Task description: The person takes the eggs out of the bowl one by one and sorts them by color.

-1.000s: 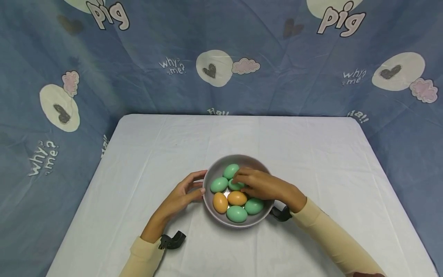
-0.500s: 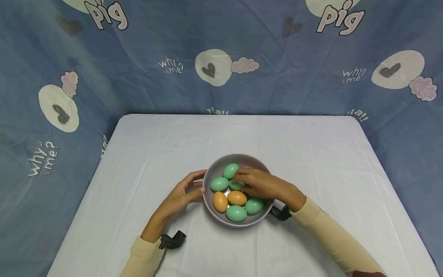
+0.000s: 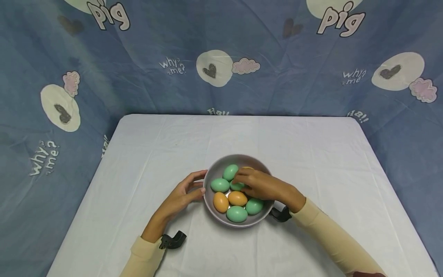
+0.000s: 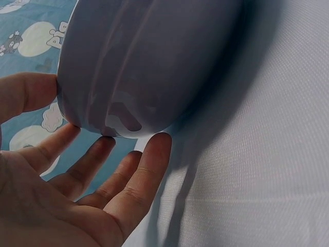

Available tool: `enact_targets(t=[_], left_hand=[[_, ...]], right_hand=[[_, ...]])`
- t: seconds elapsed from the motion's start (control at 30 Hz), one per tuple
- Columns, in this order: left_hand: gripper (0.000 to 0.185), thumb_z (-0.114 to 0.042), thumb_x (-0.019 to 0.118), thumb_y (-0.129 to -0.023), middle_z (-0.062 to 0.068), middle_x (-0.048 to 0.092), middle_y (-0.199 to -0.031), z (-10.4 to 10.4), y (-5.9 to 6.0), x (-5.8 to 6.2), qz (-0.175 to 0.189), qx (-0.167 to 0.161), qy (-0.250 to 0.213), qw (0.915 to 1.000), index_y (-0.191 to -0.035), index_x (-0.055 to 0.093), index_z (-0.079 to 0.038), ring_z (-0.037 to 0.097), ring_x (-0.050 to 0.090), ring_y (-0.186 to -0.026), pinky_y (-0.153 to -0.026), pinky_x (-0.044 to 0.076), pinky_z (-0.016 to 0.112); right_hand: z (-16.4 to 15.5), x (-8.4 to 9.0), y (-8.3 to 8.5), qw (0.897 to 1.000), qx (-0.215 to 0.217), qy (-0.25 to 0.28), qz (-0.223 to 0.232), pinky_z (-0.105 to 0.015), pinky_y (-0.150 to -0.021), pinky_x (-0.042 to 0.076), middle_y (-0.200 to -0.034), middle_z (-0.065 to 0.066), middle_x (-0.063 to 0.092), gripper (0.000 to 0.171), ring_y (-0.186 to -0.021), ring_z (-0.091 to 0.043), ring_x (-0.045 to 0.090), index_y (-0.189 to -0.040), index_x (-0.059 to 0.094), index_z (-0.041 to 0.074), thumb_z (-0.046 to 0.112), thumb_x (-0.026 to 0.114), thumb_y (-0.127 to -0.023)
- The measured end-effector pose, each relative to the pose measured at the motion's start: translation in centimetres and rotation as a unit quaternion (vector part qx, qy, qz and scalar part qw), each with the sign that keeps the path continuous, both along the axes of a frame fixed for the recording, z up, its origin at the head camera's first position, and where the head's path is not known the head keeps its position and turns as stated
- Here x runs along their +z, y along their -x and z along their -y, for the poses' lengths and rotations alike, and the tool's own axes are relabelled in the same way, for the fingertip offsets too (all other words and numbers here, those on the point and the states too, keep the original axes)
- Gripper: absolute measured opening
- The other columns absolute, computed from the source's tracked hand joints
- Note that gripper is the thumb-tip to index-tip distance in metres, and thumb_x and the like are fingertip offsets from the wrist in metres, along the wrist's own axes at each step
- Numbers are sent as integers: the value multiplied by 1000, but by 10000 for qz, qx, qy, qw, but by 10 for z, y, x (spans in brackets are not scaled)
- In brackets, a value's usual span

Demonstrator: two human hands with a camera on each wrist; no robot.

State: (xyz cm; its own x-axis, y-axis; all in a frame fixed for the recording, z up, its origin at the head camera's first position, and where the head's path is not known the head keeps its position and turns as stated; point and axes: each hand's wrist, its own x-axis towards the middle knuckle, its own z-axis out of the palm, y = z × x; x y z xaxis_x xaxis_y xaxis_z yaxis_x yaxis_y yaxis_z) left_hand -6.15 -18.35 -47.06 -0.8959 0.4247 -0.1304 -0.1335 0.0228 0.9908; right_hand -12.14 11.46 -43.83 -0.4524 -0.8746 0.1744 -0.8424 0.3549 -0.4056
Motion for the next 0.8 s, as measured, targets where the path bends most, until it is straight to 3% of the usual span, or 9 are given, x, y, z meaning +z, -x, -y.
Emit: enact_targets(t=[0.5, 0.8], left_hand=[[57, -15, 62, -99, 21, 43, -150, 0, 1, -1, -69, -32, -11, 10000, -151, 40, -18, 43, 44, -137, -91, 59, 38], [57, -15, 63, -99, 23, 43, -150, 0, 1, -1, -63, -25, 16, 10000, -151, 40, -18, 43, 45, -137, -90, 59, 38]], right_hand=[[-1, 0, -1, 9998, -6, -32, -212, -33, -95, 53, -107, -3, 65, 22, -105, -19, 59, -105, 72, 8, 5, 77, -85], [-2, 1, 0, 9999, -69, -103, -104, -32, -95, 54, -110, -4, 64, 23, -107, -19, 58, -107, 72, 8, 2, 74, -84]])
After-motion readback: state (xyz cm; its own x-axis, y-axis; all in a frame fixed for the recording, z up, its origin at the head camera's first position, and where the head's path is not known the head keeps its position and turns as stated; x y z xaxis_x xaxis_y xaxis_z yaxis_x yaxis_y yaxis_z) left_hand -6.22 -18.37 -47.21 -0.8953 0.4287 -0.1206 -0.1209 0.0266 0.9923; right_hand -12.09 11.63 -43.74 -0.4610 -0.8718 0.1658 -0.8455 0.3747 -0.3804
